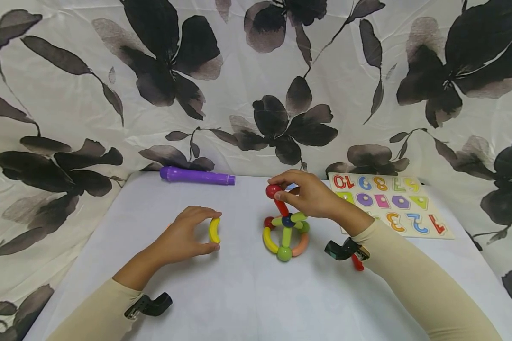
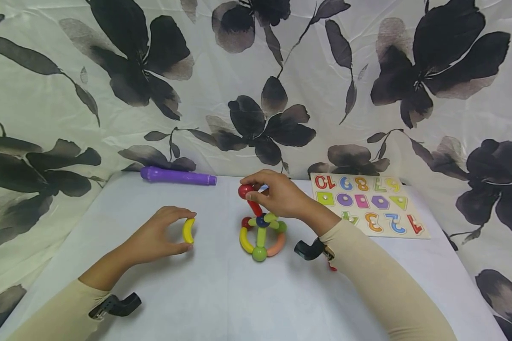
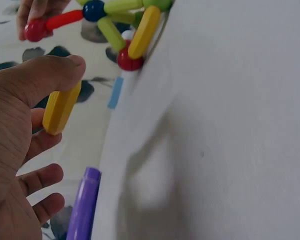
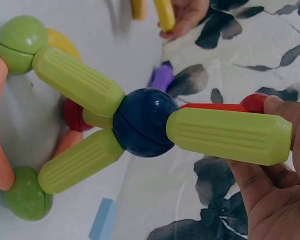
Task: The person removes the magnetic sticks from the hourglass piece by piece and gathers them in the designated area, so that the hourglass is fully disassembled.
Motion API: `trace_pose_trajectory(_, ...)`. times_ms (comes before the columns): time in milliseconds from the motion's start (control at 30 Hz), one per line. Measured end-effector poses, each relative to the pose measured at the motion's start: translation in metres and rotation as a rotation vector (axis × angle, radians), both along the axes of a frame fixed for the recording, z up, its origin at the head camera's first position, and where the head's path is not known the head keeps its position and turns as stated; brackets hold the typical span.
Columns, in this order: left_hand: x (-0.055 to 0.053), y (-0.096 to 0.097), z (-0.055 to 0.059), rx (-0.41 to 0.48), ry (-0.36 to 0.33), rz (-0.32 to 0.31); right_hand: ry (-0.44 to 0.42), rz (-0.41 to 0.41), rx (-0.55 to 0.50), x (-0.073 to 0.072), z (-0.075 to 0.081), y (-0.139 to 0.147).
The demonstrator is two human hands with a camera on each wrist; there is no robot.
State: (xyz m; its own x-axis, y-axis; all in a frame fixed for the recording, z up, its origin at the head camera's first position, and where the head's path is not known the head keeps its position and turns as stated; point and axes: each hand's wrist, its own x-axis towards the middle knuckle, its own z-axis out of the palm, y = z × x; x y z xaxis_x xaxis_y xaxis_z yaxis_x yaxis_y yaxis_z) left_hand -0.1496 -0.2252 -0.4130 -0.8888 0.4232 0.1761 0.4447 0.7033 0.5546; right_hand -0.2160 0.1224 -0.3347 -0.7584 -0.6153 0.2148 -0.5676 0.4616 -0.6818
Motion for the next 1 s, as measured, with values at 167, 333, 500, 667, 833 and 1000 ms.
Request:
trace_pose_trajectory(167,0.001,-0.018,-0.008,-0.046,0.001,0.026,0.014,0.006,-0.003,-0.001,-0.001,0.0)
trace_pose_trajectory(333,0.002,-0.035,-0.015,-0.105,-0.009,0.044,0.015,0.007,-0.003,-0.001,-0.001,-0.001)
trace_pose_trajectory(500,0.002,-0.049,-0.016,-0.137,-0.031,0.055,0.012,0.002,-0.003,0.0,0.0,0.0)
trace_pose_trajectory(667,0.001,-0.057,-0.017,-0.162,-0.042,0.069,0.011,0.001,-0.002,0.001,0.0,0.001)
trace_pose_trajectory(833,-0.001,-0.06,-0.018,-0.181,-0.064,0.089,0.016,0.001,-0.003,0.0,-0.001,0.0)
trace_pose_trajectory(1000,-0.001,-0.061,-0.016,-0.207,-0.088,0.089,0.015,0.003,-0.006,0.001,-0.001,0.0)
